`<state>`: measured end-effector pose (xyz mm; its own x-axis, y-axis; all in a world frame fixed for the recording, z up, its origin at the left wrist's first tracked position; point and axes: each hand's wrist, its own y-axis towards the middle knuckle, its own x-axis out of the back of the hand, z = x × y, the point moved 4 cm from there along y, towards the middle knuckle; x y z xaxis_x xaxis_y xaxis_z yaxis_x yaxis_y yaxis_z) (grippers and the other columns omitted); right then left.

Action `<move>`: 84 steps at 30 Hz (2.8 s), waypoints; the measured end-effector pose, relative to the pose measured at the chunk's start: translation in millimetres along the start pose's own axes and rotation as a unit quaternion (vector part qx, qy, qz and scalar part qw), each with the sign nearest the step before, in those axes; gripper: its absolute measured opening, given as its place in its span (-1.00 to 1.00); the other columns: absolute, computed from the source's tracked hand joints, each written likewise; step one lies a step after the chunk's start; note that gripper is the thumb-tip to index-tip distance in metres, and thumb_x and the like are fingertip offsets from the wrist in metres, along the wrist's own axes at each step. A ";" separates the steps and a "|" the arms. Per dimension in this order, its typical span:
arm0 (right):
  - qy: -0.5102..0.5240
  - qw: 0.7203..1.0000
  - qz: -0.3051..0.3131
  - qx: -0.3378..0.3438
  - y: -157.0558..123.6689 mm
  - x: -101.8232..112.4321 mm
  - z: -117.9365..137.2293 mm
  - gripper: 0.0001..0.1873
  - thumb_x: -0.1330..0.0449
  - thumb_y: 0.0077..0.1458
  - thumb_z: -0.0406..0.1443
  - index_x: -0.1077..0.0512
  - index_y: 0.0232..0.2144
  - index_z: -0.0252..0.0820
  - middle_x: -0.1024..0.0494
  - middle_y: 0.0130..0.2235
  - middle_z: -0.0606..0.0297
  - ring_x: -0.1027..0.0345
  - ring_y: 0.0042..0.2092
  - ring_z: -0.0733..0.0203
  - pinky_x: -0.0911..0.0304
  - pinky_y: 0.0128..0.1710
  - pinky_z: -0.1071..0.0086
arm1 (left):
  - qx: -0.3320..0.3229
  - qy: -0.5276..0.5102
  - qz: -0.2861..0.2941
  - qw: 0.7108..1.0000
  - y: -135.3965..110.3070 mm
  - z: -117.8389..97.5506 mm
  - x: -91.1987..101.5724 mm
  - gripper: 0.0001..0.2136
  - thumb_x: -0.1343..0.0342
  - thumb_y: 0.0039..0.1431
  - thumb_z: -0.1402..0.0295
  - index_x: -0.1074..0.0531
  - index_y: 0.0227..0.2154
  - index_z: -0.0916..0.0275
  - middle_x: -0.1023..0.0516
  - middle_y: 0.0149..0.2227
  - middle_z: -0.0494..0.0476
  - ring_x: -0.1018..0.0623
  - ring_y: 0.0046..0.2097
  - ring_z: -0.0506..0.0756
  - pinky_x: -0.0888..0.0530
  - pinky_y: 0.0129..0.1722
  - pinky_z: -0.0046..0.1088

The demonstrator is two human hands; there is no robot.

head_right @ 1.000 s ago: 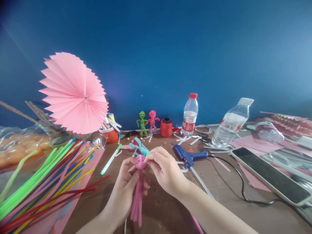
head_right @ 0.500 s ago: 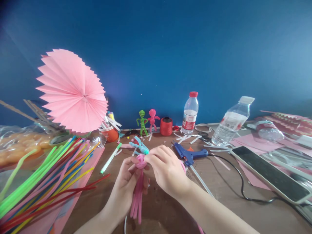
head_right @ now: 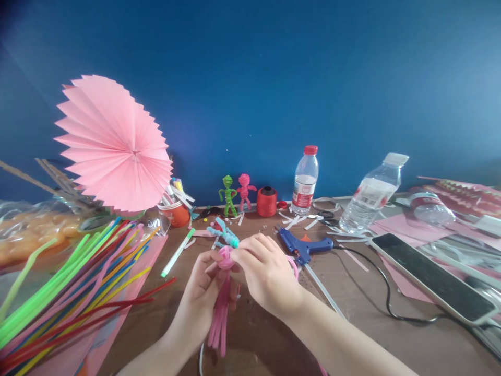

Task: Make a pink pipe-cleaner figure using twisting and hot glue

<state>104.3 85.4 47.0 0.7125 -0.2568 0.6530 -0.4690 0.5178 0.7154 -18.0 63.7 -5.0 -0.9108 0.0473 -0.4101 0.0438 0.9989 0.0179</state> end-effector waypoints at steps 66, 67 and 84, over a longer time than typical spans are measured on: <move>0.019 0.999 -0.035 -0.006 -2.5 -7.3 0.6 -0.79 0.00 0.10 -0.52 -0.40 -0.42 -0.26 -0.45 -0.40 0.19 -0.20 -0.34 0.20 -0.20 -0.33 0.32 | -0.022 0.152 -0.032 0.988 1.1 -7.3 0.9 -0.85 -0.04 0.14 0.23 -0.19 -0.33 0.14 -0.35 -0.69 -0.19 -0.33 -0.72 -0.10 -0.28 -0.73 -0.66; 0.022 0.999 -0.036 -0.006 -2.2 -6.7 1.0 -0.79 0.01 0.11 -0.51 -0.40 -0.42 -0.25 -0.45 -0.40 0.19 -0.20 -0.35 0.20 -0.21 -0.32 0.32 | -0.022 0.154 -0.037 0.987 1.1 -7.8 0.8 -0.85 -0.04 0.14 0.23 -0.19 -0.33 0.14 -0.35 -0.69 -0.19 -0.33 -0.73 -0.10 -0.28 -0.74 -0.66; 0.200 0.971 -0.061 -0.117 -3.8 -7.4 -8.0 -0.84 -0.12 0.07 -0.49 -0.41 -0.44 -0.18 -0.46 -0.38 0.28 -0.37 -0.32 0.28 -0.32 -0.31 0.43 | 0.012 0.090 -0.057 0.994 -0.5 -17.4 -9.1 -0.83 -0.06 0.12 0.25 -0.14 -0.34 0.09 -0.37 -0.50 -0.14 -0.31 -0.72 -0.15 -0.23 -0.82 -0.75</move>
<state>104.9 91.9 37.4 0.9234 -0.0148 0.3836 -0.2695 0.6868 0.6750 -16.9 62.8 14.6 -0.9692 -0.0649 -0.2377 -0.0566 0.9975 -0.0416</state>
